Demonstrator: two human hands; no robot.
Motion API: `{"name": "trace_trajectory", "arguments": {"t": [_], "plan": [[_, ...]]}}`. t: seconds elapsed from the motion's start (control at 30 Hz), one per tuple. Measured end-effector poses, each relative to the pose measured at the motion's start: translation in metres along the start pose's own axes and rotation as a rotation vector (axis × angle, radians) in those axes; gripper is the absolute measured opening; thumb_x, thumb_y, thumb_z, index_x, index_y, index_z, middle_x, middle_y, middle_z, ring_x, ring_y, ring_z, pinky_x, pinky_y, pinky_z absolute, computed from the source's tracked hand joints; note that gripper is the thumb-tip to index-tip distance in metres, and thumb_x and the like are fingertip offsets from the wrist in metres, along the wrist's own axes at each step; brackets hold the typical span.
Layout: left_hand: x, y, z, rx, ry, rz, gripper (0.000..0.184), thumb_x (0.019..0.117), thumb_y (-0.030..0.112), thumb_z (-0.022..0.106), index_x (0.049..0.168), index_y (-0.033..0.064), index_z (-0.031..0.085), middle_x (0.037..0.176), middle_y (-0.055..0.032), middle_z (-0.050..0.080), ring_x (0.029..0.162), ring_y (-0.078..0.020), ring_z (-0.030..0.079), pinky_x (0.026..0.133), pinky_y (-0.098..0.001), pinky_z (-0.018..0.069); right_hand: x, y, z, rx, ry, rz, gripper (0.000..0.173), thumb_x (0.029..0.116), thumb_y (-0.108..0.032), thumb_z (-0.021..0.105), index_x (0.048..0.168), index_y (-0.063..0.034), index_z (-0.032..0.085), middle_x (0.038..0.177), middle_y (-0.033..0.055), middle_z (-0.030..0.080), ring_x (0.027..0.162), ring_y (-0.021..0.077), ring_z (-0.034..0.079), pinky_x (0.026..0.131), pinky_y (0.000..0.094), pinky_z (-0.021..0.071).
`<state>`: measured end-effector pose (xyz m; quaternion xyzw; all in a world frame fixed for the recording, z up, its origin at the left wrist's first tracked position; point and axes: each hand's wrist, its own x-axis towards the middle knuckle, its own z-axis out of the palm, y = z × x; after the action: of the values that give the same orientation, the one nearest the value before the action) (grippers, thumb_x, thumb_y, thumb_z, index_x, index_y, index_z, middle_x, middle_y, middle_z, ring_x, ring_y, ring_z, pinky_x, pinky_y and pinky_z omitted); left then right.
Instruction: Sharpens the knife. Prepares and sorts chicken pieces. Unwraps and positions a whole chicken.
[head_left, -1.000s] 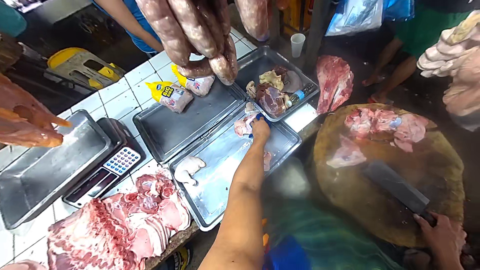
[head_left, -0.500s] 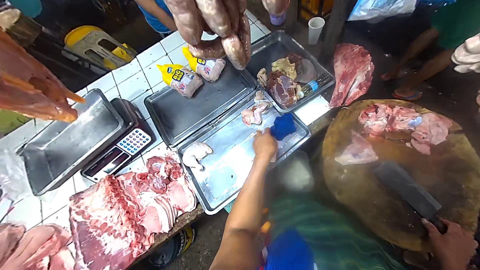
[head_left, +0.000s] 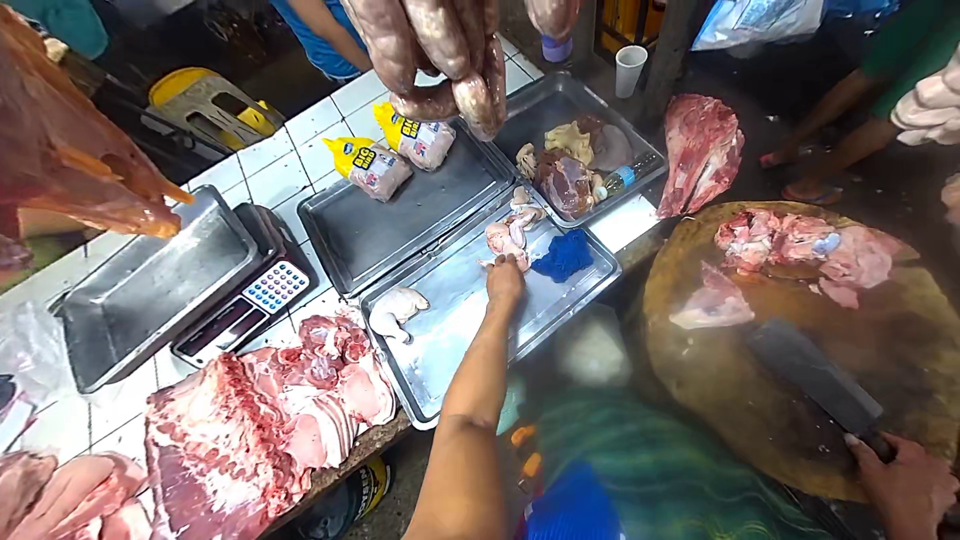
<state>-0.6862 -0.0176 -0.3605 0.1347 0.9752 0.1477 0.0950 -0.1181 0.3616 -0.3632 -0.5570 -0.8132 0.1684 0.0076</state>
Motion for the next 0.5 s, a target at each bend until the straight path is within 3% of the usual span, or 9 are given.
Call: {"name": "trace_trajectory", "arguments": {"t": [0.1,0.17,0.2,0.27,0.33,0.37,0.4,0.43,0.5], "plan": [[0.036,-0.001,-0.01,0.021,-0.045,0.109,0.035,0.0995,0.024,0.061,0.128,0.0059,0.068,0.133,-0.0205,0.065,0.125,-0.0439,0.059,0.103,-0.0636,0.0481,0.0,-0.003,0.001,0.003,0.002,0.015,0.055,0.0971,-0.035,0.069,0.136,0.0024,0.06,0.139,0.0394,0.051,0.135,0.059,0.043,0.11,0.0742,0.0311],[0.042,0.011,-0.02,0.017,-0.019,0.065,0.036,0.0979,0.026,0.063,0.125,0.0033,0.068,0.13,-0.0247,0.065,0.122,-0.0447,0.062,0.1,-0.0643,0.05,-0.001,-0.003,0.001,0.005,0.002,0.032,0.054,0.0969,-0.035,0.07,0.136,0.0013,0.06,0.139,0.0391,0.051,0.134,0.0592,0.043,0.11,0.0745,0.0311],[0.035,0.028,-0.028,-0.019,0.021,0.028,0.042,0.0968,0.027,0.063,0.13,0.0021,0.065,0.135,-0.0275,0.06,0.125,-0.0464,0.058,0.102,-0.0644,0.0494,0.0,-0.001,0.001,0.005,0.009,0.034,0.053,0.0967,-0.035,0.071,0.135,0.0006,0.061,0.139,0.0388,0.051,0.134,0.0593,0.043,0.109,0.0747,0.0317],[0.015,0.066,-0.033,-0.059,0.09,0.128,0.053,0.099,0.035,0.06,0.142,0.0047,0.058,0.145,-0.028,0.052,0.135,-0.0458,0.051,0.108,-0.0623,0.0451,0.002,0.0,0.003,0.016,0.03,0.03,0.054,0.0964,-0.034,0.071,0.136,0.001,0.06,0.139,0.0388,0.051,0.134,0.0593,0.043,0.109,0.0749,0.0312],[-0.003,0.085,-0.003,-0.024,-0.013,0.276,0.063,0.101,0.049,0.057,0.155,0.0176,0.046,0.162,-0.0228,0.035,0.147,-0.0449,0.037,0.113,-0.064,0.0391,0.0,-0.003,0.003,0.017,0.026,0.029,0.055,0.0967,-0.035,0.069,0.137,0.0011,0.059,0.141,0.0386,0.05,0.136,0.0583,0.042,0.111,0.0735,0.0306],[-0.01,0.086,0.019,0.019,-0.053,0.297,0.06,0.1017,0.045,0.057,0.157,0.023,0.044,0.164,-0.0208,0.032,0.147,-0.0458,0.036,0.11,-0.0658,0.0412,-0.004,-0.006,0.002,0.014,0.014,0.032,0.055,0.0974,-0.035,0.069,0.138,0.001,0.059,0.142,0.0384,0.049,0.137,0.0579,0.041,0.112,0.0727,0.0306],[-0.018,0.084,0.036,0.032,-0.04,0.289,0.056,0.1001,0.034,0.06,0.154,0.0253,0.047,0.161,-0.0204,0.038,0.142,-0.0465,0.042,0.105,-0.0652,0.045,-0.006,-0.007,-0.001,0.015,0.005,0.03,0.055,0.0979,-0.034,0.068,0.138,0.0014,0.058,0.143,0.0386,0.048,0.138,0.0579,0.041,0.113,0.0724,0.0307],[-0.026,0.081,0.044,0.018,0.002,0.258,0.055,0.0949,0.022,0.064,0.149,0.025,0.053,0.154,-0.0207,0.046,0.134,-0.0466,0.049,0.1,-0.0636,0.0484,-0.005,-0.008,-0.003,0.017,-0.001,0.025,0.055,0.0983,-0.034,0.067,0.139,0.0018,0.058,0.143,0.0389,0.048,0.138,0.058,0.04,0.113,0.0721,0.0307],[-0.047,0.064,0.041,-0.031,0.098,0.167,0.055,0.0896,0.012,0.068,0.143,0.0219,0.06,0.145,-0.0212,0.055,0.127,-0.0455,0.055,0.097,-0.0625,0.0508,-0.001,-0.005,-0.001,0.015,0.0,0.025,0.055,0.0981,-0.035,0.067,0.138,0.0016,0.058,0.142,0.0387,0.049,0.137,0.0578,0.042,0.112,0.0724,0.0316]]}}
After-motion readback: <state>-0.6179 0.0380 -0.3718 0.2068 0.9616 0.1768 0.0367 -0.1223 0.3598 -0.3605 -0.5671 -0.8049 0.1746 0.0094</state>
